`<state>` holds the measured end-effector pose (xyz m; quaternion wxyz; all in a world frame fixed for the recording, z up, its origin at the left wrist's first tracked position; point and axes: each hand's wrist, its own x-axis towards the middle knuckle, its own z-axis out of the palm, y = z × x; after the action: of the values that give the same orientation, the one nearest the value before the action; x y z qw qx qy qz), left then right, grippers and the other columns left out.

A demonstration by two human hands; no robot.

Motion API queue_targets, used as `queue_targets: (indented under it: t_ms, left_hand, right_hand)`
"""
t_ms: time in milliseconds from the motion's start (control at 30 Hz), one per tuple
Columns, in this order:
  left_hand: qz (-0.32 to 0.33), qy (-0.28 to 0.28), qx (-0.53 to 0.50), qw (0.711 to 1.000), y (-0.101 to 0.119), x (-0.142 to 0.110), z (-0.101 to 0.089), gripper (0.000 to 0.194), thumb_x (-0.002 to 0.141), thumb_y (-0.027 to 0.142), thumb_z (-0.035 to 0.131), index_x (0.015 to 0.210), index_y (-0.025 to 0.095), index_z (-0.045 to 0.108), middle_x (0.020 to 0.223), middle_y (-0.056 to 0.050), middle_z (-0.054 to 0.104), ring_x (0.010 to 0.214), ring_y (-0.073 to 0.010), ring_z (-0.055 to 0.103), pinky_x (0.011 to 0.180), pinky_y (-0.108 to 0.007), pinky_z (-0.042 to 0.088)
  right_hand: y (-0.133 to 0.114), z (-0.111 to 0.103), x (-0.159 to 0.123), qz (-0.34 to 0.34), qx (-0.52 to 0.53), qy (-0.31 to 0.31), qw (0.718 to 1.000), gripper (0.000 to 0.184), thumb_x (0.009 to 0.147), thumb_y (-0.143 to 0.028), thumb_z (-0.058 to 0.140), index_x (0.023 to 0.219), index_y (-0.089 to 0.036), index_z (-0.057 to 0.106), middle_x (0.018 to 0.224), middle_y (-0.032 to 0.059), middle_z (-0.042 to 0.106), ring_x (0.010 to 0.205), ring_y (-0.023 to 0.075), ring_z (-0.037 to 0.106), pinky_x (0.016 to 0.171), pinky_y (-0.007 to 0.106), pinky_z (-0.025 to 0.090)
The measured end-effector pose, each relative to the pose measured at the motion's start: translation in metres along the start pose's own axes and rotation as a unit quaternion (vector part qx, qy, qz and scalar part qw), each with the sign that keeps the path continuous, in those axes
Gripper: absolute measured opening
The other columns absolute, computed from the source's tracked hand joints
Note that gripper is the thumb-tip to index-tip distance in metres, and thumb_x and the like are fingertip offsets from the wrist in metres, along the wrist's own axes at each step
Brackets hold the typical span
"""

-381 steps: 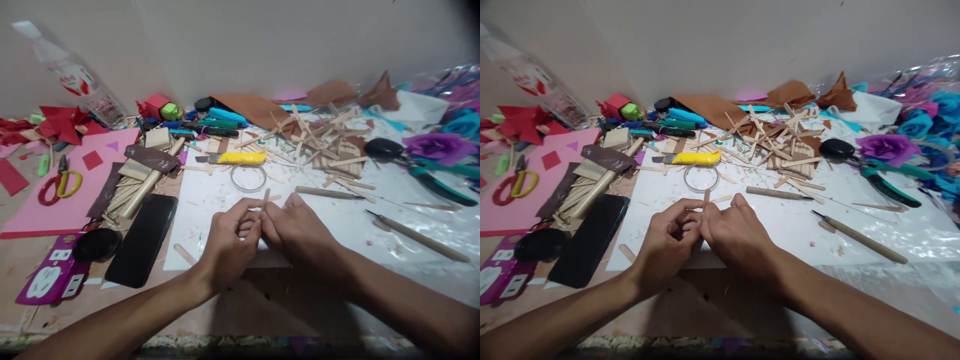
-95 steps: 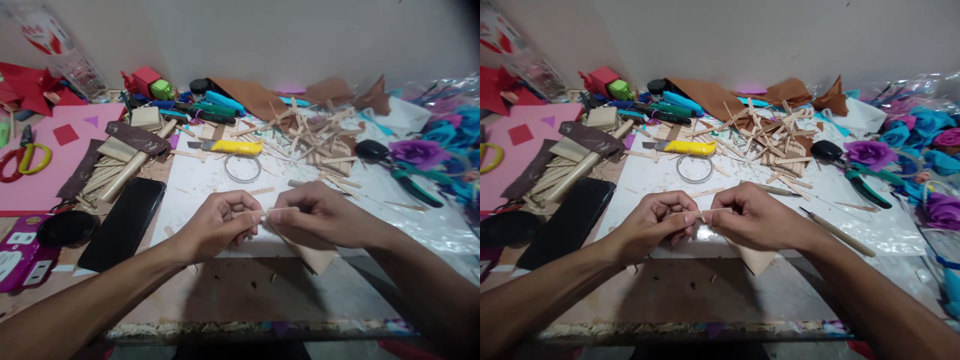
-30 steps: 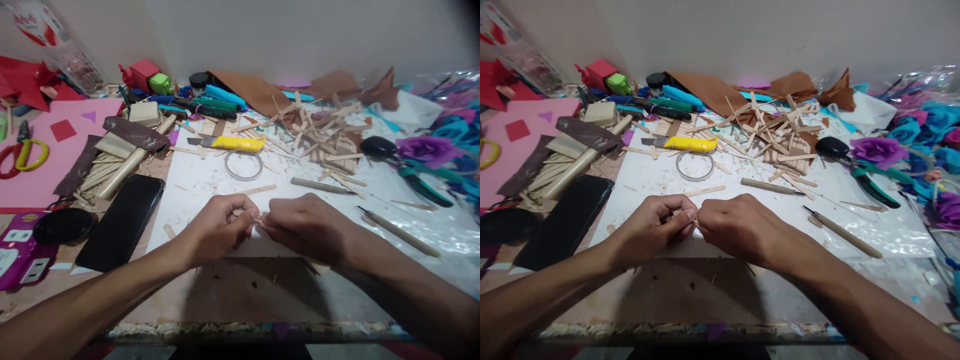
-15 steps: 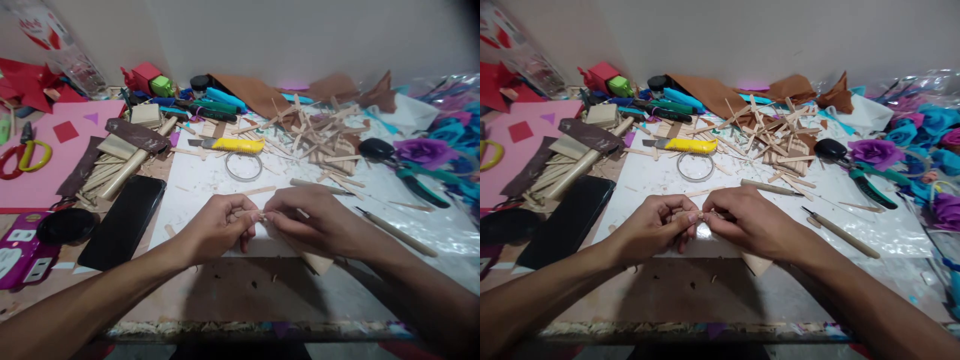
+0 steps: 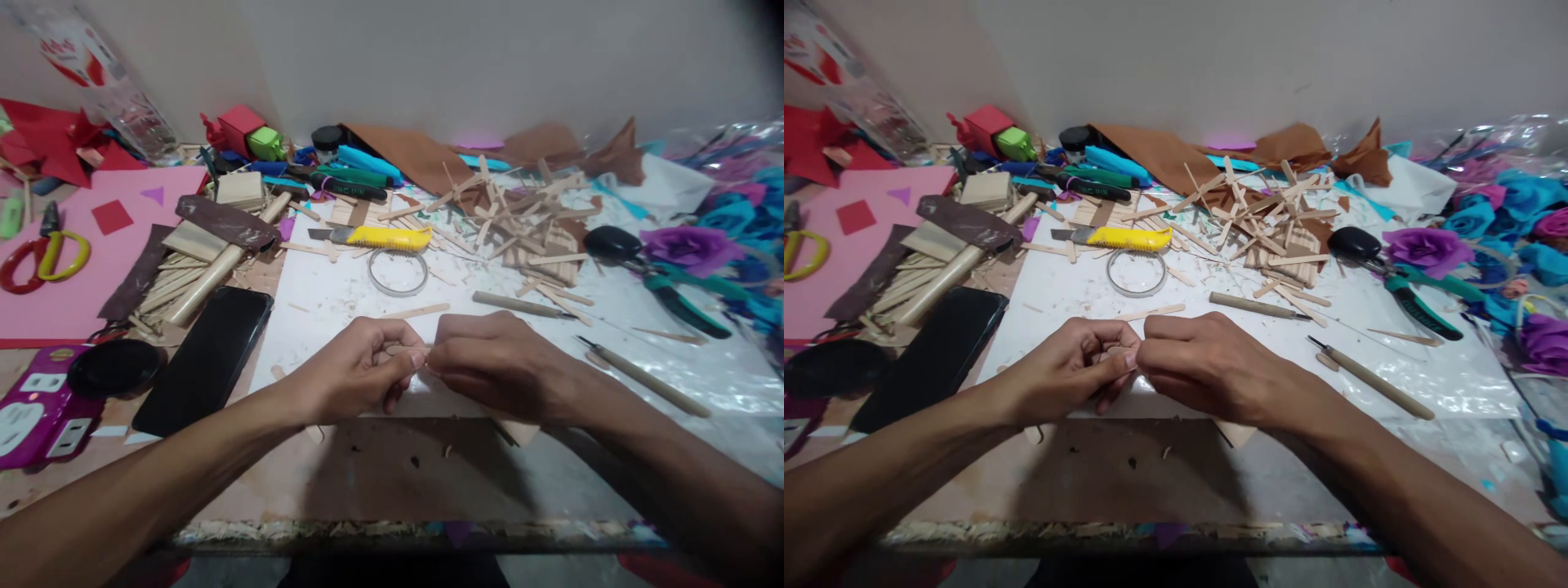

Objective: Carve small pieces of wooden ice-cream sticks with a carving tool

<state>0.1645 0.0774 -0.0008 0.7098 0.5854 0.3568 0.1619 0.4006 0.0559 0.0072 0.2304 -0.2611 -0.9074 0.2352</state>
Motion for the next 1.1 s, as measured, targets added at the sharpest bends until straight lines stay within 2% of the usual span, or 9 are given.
queue_targets:
  t_ms: [67, 133, 233, 333, 467, 533, 633, 800, 1100]
  left_hand:
    - [-0.002, -0.001, 0.006, 1.0, 0.0, 0.0, -0.001, 0.03, 0.094, 0.041, 0.074, 0.086, 0.016, 0.06, 0.059, 0.005, 0.057, 0.048, -0.0067, 0.052, 0.046, -0.015, 0.037]
    - [-0.002, 0.005, 0.008, 1.0, -0.001, 0.0, 0.0, 0.03, 0.095, 0.042, 0.072, 0.086, 0.016, 0.06, 0.059, 0.005, 0.057, 0.048, -0.0066, 0.052, 0.046, -0.015, 0.038]
    - [0.0, 0.019, -0.009, 1.0, -0.002, 0.0, 0.0, 0.029, 0.096, 0.042, 0.07, 0.088, 0.015, 0.062, 0.061, 0.004, 0.06, 0.047, -0.0061, 0.054, 0.048, -0.015, 0.042]
    - [-0.002, 0.026, -0.017, 1.0, -0.002, 0.001, 0.0, 0.027, 0.097, 0.04, 0.069, 0.091, 0.014, 0.063, 0.062, 0.003, 0.063, 0.046, -0.0067, 0.057, 0.048, -0.016, 0.045]
    - [0.007, 0.025, -0.028, 0.999, -0.002, 0.002, -0.002, 0.032, 0.097, 0.044, 0.07, 0.09, 0.014, 0.063, 0.063, 0.003, 0.065, 0.048, -0.0082, 0.062, 0.052, -0.018, 0.049]
    - [0.012, 0.022, -0.028, 0.999, -0.002, 0.002, -0.003, 0.033, 0.097, 0.046, 0.071, 0.09, 0.014, 0.064, 0.067, 0.001, 0.067, 0.05, -0.0085, 0.065, 0.052, -0.018, 0.048]
    - [0.015, 0.019, -0.006, 1.0, -0.001, 0.002, -0.003, 0.033, 0.098, 0.045, 0.071, 0.092, 0.013, 0.066, 0.074, -0.003, 0.072, 0.054, -0.0089, 0.068, 0.051, -0.016, 0.045]
    - [0.036, 0.029, 0.023, 0.999, 0.0, 0.0, -0.004, 0.032, 0.098, 0.043, 0.071, 0.093, 0.011, 0.068, 0.084, -0.007, 0.077, 0.054, -0.0091, 0.069, 0.054, -0.018, 0.048]
    - [0.021, 0.042, 0.028, 0.998, 0.001, 0.002, -0.009, 0.028, 0.099, 0.039, 0.071, 0.093, 0.011, 0.07, 0.096, -0.012, 0.082, 0.053, -0.0077, 0.069, 0.048, -0.016, 0.04]
  right_hand:
    - [-0.003, 0.001, 0.001, 0.032, 0.05, 0.044, 0.997, 0.002, 0.107, -0.022, 0.058, 0.105, -0.022, 0.059, 0.095, 0.0021, 0.062, 0.083, 0.0139, 0.056, 0.073, 0.027, 0.041]
    - [-0.004, -0.001, 0.003, 0.084, 0.081, 0.12, 0.986, 0.009, 0.109, -0.028, 0.056, 0.103, -0.022, 0.055, 0.094, 0.0025, 0.062, 0.082, 0.015, 0.057, 0.074, 0.029, 0.043]
    - [0.0, -0.008, 0.006, 0.123, 0.006, 0.205, 0.971, 0.02, 0.111, -0.029, 0.05, 0.093, -0.02, 0.057, 0.085, 0.0026, 0.057, 0.078, 0.0161, 0.055, 0.073, 0.031, 0.042]
    - [0.005, -0.017, 0.007, 0.12, -0.063, 0.173, 0.975, 0.023, 0.109, -0.028, 0.054, 0.092, -0.017, 0.066, 0.084, 0.0044, 0.061, 0.077, 0.0159, 0.056, 0.072, 0.031, 0.04]
    - [0.004, -0.02, 0.005, 0.124, -0.02, 0.048, 0.991, 0.017, 0.103, -0.029, 0.063, 0.102, -0.015, 0.074, 0.078, 0.001, 0.068, 0.067, 0.0118, 0.056, 0.064, 0.026, 0.039]
    - [0.001, -0.018, 0.005, 0.127, 0.008, 0.025, 0.992, 0.017, 0.102, -0.025, 0.062, 0.098, -0.016, 0.076, 0.074, -0.001, 0.068, 0.065, 0.0101, 0.056, 0.063, 0.024, 0.039]
    - [0.0, -0.014, 0.006, 0.153, 0.053, 0.025, 0.986, 0.021, 0.102, -0.022, 0.059, 0.091, -0.017, 0.076, 0.069, -0.0032, 0.066, 0.062, 0.0087, 0.053, 0.06, 0.023, 0.038]
    - [-0.001, -0.007, 0.008, 0.237, 0.116, 0.051, 0.963, 0.024, 0.101, -0.03, 0.06, 0.087, -0.017, 0.076, 0.061, -0.0047, 0.056, 0.056, 0.0088, 0.043, 0.052, 0.023, 0.032]
    - [0.0, 0.005, 0.007, 0.261, 0.07, 0.114, 0.956, 0.026, 0.102, -0.033, 0.06, 0.089, -0.018, 0.077, 0.068, -0.001, 0.068, 0.059, 0.0109, 0.05, 0.055, 0.025, 0.037]
